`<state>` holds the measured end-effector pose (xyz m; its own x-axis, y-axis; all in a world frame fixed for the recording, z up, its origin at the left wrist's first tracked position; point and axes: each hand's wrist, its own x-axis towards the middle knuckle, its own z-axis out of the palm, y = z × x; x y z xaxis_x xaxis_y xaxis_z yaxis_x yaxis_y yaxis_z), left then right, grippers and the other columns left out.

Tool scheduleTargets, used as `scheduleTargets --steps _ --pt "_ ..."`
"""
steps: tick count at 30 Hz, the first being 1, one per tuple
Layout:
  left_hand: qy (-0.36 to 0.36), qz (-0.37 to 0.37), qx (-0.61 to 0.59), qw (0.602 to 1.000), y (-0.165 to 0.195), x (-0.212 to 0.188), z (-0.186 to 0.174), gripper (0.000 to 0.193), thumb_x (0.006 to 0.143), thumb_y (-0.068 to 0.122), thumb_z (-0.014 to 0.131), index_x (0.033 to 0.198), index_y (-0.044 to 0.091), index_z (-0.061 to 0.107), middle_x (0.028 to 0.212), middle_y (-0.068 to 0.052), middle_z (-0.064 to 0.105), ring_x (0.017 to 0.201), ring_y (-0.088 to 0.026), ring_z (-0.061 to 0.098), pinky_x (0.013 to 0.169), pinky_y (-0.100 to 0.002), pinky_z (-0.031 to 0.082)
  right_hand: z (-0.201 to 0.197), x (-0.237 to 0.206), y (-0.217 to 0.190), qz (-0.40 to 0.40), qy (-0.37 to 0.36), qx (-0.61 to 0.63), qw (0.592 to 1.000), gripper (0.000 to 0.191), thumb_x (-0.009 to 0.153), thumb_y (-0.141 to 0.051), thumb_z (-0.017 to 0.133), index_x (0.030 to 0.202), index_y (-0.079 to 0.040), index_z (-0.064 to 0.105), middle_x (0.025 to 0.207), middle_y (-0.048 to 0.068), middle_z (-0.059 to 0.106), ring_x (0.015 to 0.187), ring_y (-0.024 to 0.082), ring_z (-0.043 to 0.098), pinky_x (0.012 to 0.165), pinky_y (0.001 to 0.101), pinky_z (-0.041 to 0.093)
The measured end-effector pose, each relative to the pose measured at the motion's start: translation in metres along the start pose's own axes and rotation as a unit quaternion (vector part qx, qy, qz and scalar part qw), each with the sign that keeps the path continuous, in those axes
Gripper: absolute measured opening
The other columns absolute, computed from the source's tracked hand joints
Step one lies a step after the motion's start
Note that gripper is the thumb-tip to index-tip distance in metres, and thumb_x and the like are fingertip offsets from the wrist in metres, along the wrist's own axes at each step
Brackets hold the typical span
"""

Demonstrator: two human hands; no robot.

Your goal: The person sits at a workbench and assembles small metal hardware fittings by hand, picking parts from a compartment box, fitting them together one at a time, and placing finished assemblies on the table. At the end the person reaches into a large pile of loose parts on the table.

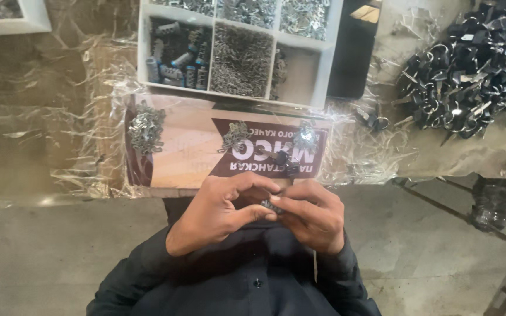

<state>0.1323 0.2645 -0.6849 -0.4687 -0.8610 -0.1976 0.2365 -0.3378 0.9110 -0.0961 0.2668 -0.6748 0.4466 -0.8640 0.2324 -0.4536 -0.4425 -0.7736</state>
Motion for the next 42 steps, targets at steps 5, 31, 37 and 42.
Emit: scheduleTargets --steps 5,31,37,42 --pt "0.022 0.023 0.092 0.995 0.012 0.010 0.013 0.031 0.089 0.003 0.078 0.118 0.000 0.069 0.103 -0.011 0.081 0.094 -0.015 0.079 0.081 -0.027 0.062 -0.007 -0.003 -0.001 0.041 0.049 0.025 0.998 0.036 0.075 -0.001 0.085 0.108 -0.008 0.074 0.098 0.009 0.069 0.088 0.023 0.071 0.077 0.0315 0.057" --pt "0.218 0.091 0.268 0.934 0.010 0.010 0.025 0.020 0.090 0.011 0.078 0.110 0.007 0.076 0.100 -0.009 0.079 0.086 -0.021 0.078 0.073 -0.029 0.060 0.000 0.020 -0.001 0.212 0.030 0.145 0.966 0.022 0.087 -0.001 0.077 0.108 0.001 0.073 0.102 0.010 0.072 0.093 0.015 0.069 0.081 0.0261 0.054" --pt "0.217 0.049 0.209 0.952 0.002 0.011 0.022 0.019 0.090 0.010 0.078 0.109 0.007 0.077 0.099 -0.008 0.081 0.087 -0.017 0.080 0.074 -0.027 0.060 0.004 0.015 0.007 0.242 0.022 0.192 0.951 0.021 0.087 0.000 0.078 0.107 0.002 0.073 0.099 0.009 0.073 0.089 0.013 0.069 0.078 0.0248 0.054" --pt "0.211 0.030 0.194 0.957 0.001 0.012 0.021 0.019 0.089 0.010 0.079 0.108 0.006 0.076 0.099 -0.007 0.082 0.087 -0.015 0.080 0.074 -0.026 0.060 0.005 0.014 0.011 0.230 0.021 0.193 0.953 0.021 0.087 0.000 0.078 0.107 0.001 0.073 0.098 0.010 0.073 0.088 0.014 0.071 0.077 0.0253 0.055"
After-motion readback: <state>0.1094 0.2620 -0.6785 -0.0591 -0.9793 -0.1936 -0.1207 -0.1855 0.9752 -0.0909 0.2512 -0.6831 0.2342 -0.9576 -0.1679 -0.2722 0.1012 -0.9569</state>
